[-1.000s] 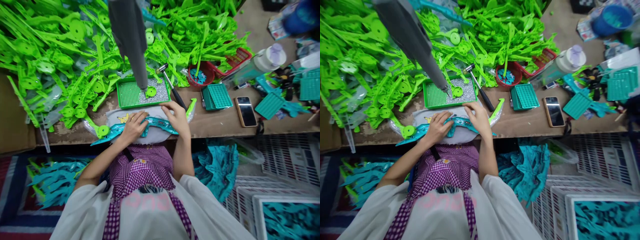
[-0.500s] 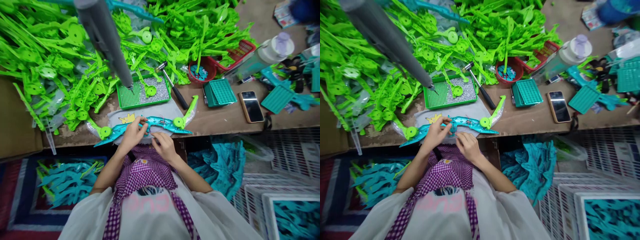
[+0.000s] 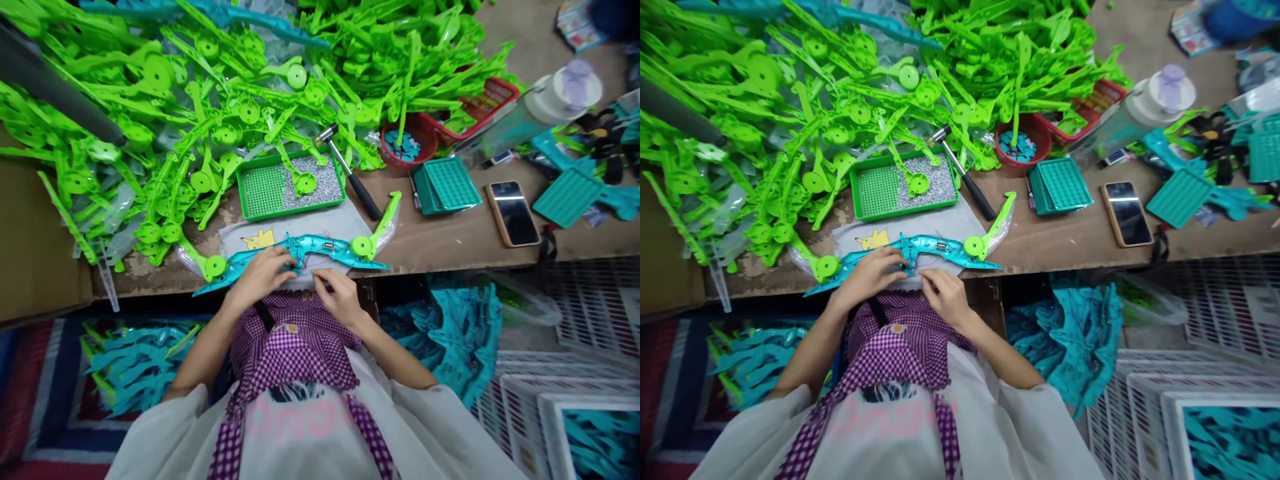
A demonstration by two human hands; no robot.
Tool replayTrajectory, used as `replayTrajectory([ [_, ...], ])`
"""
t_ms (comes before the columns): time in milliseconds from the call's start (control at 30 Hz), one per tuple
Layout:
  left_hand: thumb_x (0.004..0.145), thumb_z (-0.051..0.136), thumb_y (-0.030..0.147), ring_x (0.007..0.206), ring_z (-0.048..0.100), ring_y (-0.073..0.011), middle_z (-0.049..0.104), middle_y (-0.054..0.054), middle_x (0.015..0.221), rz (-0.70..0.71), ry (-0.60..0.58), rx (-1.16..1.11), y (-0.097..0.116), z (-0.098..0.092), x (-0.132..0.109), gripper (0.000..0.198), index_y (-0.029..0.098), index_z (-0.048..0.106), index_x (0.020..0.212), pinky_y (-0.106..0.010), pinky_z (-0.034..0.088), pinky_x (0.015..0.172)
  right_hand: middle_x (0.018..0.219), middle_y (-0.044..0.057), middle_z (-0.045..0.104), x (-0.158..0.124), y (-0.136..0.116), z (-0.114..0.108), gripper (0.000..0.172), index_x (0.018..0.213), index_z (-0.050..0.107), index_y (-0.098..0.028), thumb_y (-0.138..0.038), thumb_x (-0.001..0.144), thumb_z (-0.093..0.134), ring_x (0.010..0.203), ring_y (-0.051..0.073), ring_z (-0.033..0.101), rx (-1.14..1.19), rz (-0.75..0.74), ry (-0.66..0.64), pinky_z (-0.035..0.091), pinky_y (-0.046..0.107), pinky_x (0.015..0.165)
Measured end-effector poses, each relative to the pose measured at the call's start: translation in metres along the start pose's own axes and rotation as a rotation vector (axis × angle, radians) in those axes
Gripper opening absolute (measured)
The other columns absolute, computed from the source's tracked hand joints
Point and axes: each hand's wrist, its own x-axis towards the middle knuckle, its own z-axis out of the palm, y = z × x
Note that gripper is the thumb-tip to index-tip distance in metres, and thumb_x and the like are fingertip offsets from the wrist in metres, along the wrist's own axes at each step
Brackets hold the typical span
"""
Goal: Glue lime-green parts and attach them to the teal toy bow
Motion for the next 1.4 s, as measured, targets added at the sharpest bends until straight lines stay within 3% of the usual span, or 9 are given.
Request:
replayTrajectory([
  [167,0.094,0.066,0.034,0.084,0.067,-0.0198,0.073,-0.003,0.086,-0.12,0.205,-0.154,0.0,0.025,-0.01,0.015,0.021,0.071,0.088,-0.038,0.056,0.082,0.092,0.008,0.078,0.005,-0.004,0.01,0.027,0.122,0.064,-0.017,-0.029,0.098,0.058,0.069,0.018,0.072,-0.118,-0.059,-0.075,0.059,0.032,0.065],
  [333,0.101,0.053,0.034,0.089,0.071,-0.0189,0.078,-0.005,0.096,-0.033,0.034,-0.415,0.014,0.017,-0.029,0.025,0.022,0.075,0.101,-0.035,0.059,0.082,0.091,0.009,0.077,0.006,-0.001,0.013,0.031,0.123,0.064,-0.016,-0.034,0.099,0.056,0.071,0.019,0.071,-0.247,-0.157,-0.086,0.056,0.032,0.064],
  [467,0.102,0.049,0.026,0.104,0.069,-0.021,0.077,-0.007,0.111,0.086,0.041,-0.216,0.012,-0.004,-0.039,0.029,0.026,0.072,0.12,-0.04,0.057,0.093,0.095,0.008,0.076,-0.002,0.004,0.013,0.029,0.123,0.065,-0.02,-0.022,0.101,0.048,0.077,0.018,0.071,-0.218,-0.173,-0.219,0.056,0.03,0.07],
  [533,0.1,0.048,0.018,0.118,0.064,-0.0234,0.07,-0.008,0.128,0.108,0.071,-0.027,0.008,-0.018,-0.024,0.038,0.029,0.067,0.13,-0.044,0.052,0.101,0.093,0.008,0.073,-0.002,0.004,0.014,0.028,0.121,0.067,-0.02,-0.021,0.1,0.049,0.073,0.017,0.069,-0.211,-0.168,-0.27,0.054,0.03,0.067],
  [633,0.093,0.051,0.009,0.143,0.046,-0.0266,0.055,-0.004,0.151,0.264,-0.106,0.144,0.006,-0.03,0.023,0.053,0.037,0.062,0.136,-0.051,0.036,0.117,0.084,0.006,0.068,0.005,0.003,0.017,0.023,0.114,0.07,-0.02,-0.019,0.098,0.053,0.069,0.015,0.065,-0.203,-0.206,-0.324,0.05,0.028,0.063],
  [767,0.089,0.058,0.008,0.142,0.047,-0.0225,0.059,0.004,0.146,0.453,-0.315,0.117,0.005,-0.025,0.082,0.042,0.037,0.068,0.117,-0.048,0.03,0.121,0.078,0.004,0.065,0.015,0.002,0.018,0.024,0.115,0.07,-0.02,-0.02,0.098,0.053,0.067,0.014,0.063,-0.219,-0.267,-0.341,0.047,0.027,0.06],
  [867,0.092,0.058,0.011,0.137,0.053,-0.0205,0.065,0.001,0.138,0.513,-0.349,0.09,-0.001,-0.018,0.097,0.024,0.03,0.07,0.099,-0.043,0.034,0.12,0.076,0.003,0.066,0.012,0.004,0.017,0.022,0.11,0.07,-0.018,-0.017,0.097,0.052,0.066,0.014,0.063,-0.244,-0.309,-0.295,0.047,0.028,0.06],
  [1100,0.102,0.041,0.019,0.115,0.066,-0.0207,0.073,-0.008,0.118,0.474,-0.34,0.157,-0.023,-0.024,0.062,0.03,0.025,0.07,0.105,-0.037,0.054,0.095,0.068,0.002,0.067,-0.008,0.013,0.016,0.018,0.096,0.07,-0.02,-0.023,0.1,0.052,0.06,0.013,0.063,-0.316,-0.266,-0.222,0.047,0.028,0.057],
  [1400,0.105,0.045,0.031,0.094,0.071,-0.0189,0.076,-0.01,0.105,0.398,0.016,0.219,-0.047,0.004,0.023,0.03,0.02,0.073,0.108,-0.031,0.058,0.081,0.085,0.004,0.074,0.006,0.014,-0.005,0.02,0.114,0.062,-0.019,-0.027,0.097,0.054,0.058,0.013,0.063,0.026,0.114,-0.09,0.052,0.027,0.059],
])
